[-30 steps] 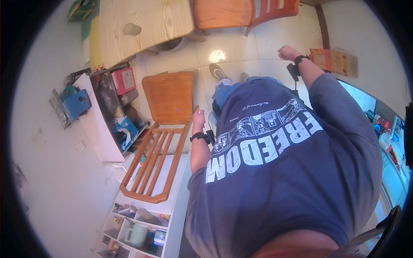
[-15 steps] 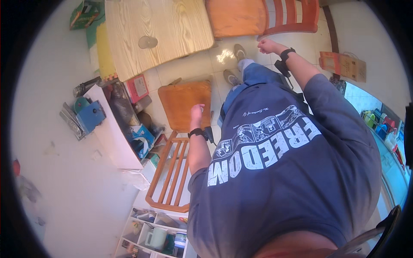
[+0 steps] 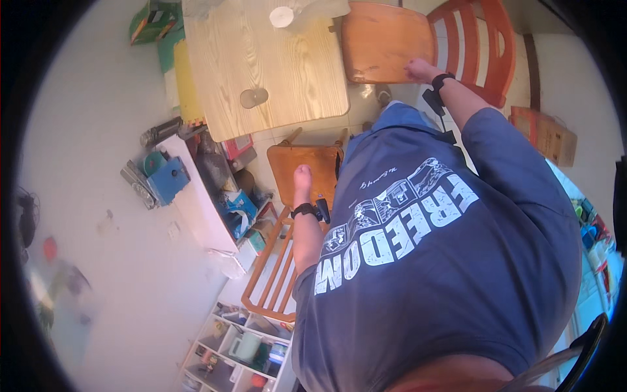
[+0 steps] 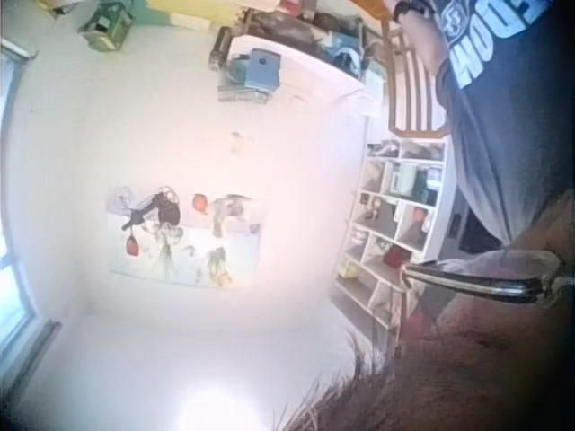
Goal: The recorder is applying white tape or paper to the back and seat of a wooden chair.
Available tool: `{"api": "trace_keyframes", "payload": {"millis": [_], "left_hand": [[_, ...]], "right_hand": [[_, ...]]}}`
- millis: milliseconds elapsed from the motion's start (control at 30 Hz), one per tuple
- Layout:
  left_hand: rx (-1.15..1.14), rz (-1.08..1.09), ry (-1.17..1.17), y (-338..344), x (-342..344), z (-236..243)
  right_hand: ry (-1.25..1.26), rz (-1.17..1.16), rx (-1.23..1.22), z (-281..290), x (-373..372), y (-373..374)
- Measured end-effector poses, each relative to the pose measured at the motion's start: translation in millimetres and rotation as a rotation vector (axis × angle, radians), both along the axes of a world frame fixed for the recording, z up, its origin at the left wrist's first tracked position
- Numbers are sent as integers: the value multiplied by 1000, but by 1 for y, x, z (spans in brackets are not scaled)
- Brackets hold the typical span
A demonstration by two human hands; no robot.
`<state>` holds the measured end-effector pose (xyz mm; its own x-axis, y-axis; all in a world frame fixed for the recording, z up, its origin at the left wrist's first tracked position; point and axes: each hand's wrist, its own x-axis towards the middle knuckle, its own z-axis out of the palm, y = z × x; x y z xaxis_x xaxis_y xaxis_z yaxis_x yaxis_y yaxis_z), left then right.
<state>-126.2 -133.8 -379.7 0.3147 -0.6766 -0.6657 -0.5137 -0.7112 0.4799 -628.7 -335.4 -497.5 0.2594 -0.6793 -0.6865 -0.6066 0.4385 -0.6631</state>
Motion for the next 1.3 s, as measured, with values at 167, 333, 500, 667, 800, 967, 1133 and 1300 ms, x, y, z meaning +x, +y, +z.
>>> {"api": "trace_keyframes", "payload": {"millis": [167,333,500,667,800,967,1133,1300], "left_hand": [[-183,234,213,-33,-35,71],[-500,302,700,-53,-61,143],[-587,291,773,-34,-55,181],[-585,280,972,-28,-37,179],[-622,267,1064,-25,-8,157],[-574,649,296,-17,38,108],[-393,431,257,-27,29,60],[-464,137,335,-70,-16,50]], "right_hand": [[-175,-287,143,2,35,-15],[-268,-223,144,-11,50,-2],[-195,-282,237,-10,45,43],[-342,-394,240,-7,24,72],[-157,-458,106,-12,0,95],[-154,-623,178,-7,-21,130],[-97,-639,260,4,-29,156],[-188,-527,191,13,-29,142]]}}
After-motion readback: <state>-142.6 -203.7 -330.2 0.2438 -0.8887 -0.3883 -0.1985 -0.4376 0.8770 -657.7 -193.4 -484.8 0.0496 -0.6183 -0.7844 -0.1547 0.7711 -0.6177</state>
